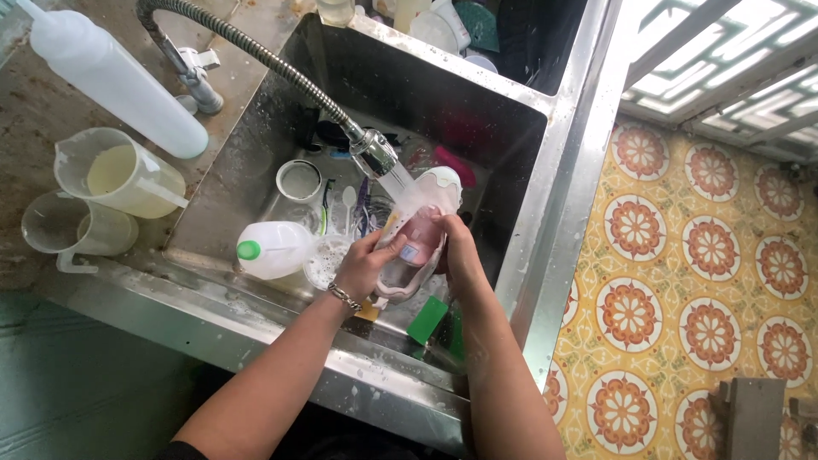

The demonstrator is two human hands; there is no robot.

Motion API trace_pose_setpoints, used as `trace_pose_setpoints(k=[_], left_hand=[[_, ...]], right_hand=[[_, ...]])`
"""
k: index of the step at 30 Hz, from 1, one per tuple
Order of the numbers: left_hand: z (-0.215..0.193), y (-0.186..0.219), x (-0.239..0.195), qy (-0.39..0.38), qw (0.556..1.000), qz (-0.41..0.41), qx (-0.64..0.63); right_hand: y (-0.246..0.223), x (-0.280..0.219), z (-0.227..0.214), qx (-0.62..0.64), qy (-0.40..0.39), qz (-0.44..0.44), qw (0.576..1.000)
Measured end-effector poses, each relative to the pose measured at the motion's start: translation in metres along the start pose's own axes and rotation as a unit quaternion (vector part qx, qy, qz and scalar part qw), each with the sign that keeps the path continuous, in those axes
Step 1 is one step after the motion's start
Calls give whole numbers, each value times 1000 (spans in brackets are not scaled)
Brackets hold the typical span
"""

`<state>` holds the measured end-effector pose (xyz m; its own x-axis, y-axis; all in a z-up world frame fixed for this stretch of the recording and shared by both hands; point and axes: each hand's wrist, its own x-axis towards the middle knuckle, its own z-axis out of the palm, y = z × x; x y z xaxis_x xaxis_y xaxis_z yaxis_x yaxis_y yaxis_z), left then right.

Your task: A person is cleaning a pink and white sneaker in a stainless steel sink, rinsing it under running water and scrubbing it with a brush.

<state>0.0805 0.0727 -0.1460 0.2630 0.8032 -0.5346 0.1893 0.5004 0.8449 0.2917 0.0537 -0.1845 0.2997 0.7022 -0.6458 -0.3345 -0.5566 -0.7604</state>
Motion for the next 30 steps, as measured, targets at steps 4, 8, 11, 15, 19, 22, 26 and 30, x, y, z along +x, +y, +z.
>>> trace_pose_setpoints(k=[4, 8, 11, 15, 19, 22, 26, 30], left_hand=[[2, 30, -22, 33, 997, -41, 65], [6, 46, -28, 46, 985, -56, 159], [4, 40, -25, 51, 980, 0, 190], [2, 1, 0, 54, 966, 161, 195], [2, -52, 50, 61, 917, 332, 211], [3, -72, 75, 91, 890, 376, 244], [1, -41, 57, 112, 901, 355, 224], [-1, -45, 66, 112, 928, 294, 200]], right_hand=[[-19, -21, 15, 48, -7, 41, 998], [-41, -44, 27, 47, -50, 18, 997], [-33, -39, 20, 66, -46, -1, 997], [-15, -27, 7, 76, -25, -46, 996], [-6, -16, -3, 94, 1, -109, 990], [-10, -25, 0, 60, -2, -257, 964], [-33, -40, 12, 68, -14, -418, 906], [-52, -51, 18, 74, -24, -607, 791]])
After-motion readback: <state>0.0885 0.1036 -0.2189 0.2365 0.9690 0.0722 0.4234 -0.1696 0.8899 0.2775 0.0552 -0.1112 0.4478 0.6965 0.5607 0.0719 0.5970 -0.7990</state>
